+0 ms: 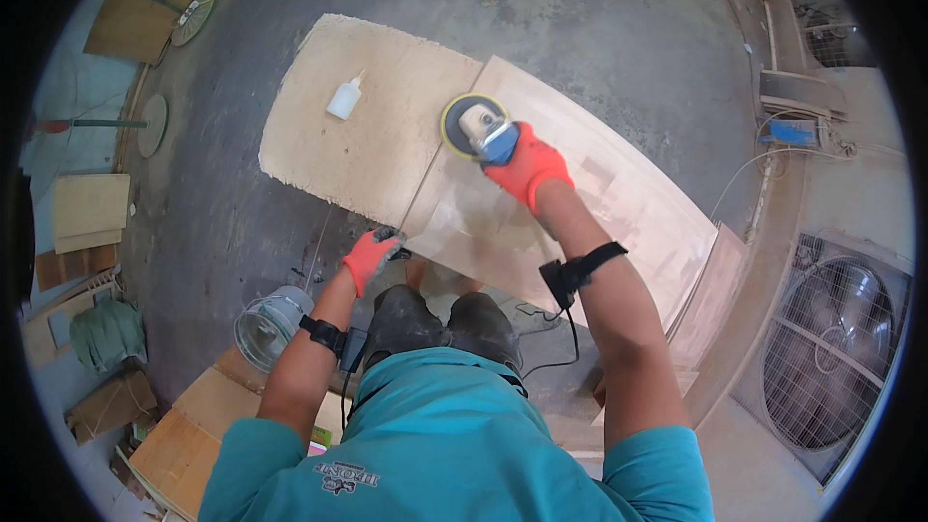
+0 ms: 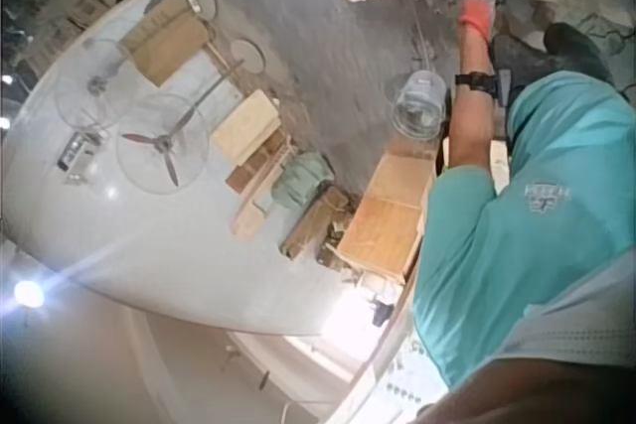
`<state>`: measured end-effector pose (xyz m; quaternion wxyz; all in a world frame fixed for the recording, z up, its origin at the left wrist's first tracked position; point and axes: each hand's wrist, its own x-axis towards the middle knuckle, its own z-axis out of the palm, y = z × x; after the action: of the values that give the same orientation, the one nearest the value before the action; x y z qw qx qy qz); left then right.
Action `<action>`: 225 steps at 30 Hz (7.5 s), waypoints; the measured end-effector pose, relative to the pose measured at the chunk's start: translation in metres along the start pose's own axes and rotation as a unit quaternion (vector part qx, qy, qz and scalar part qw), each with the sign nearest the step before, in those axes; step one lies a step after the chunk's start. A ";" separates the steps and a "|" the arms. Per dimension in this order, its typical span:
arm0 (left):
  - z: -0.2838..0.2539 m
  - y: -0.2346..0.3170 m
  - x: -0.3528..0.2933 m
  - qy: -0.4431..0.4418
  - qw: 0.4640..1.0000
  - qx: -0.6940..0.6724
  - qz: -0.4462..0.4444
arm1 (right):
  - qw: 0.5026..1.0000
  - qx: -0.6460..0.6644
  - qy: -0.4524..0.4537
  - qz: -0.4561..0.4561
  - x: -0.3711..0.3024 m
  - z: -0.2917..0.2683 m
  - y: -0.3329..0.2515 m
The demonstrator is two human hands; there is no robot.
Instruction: The person applies a liquid from a white bottle onto a large wooden board and then uses a handheld electric sander to smooth the surface. The person moves the sander across the board in various directions, occasionally pausing to reposition the board or adjust the tool.
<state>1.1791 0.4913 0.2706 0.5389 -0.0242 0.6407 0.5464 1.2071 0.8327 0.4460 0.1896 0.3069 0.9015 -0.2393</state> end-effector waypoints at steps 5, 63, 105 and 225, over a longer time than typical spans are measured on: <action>-0.003 0.009 0.001 -0.019 0.993 0.108 0.048 | 0.997 0.029 0.059 0.051 0.045 -0.034 0.027; -0.021 -0.012 -0.002 -0.134 0.923 -0.356 -0.060 | 0.998 0.058 -0.023 0.013 -0.086 0.063 -0.015; 0.023 0.043 0.025 0.091 0.958 0.232 -0.143 | 0.834 0.252 0.225 0.435 -0.407 0.151 0.395; -0.001 0.055 0.037 -0.037 0.946 0.242 -0.212 | 0.825 0.270 0.194 0.457 -0.355 0.152 0.234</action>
<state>1.1285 0.5335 0.2810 0.6552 -0.0083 0.7132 0.2489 1.6499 0.7483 0.4225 0.0083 0.7628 0.5753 -0.2950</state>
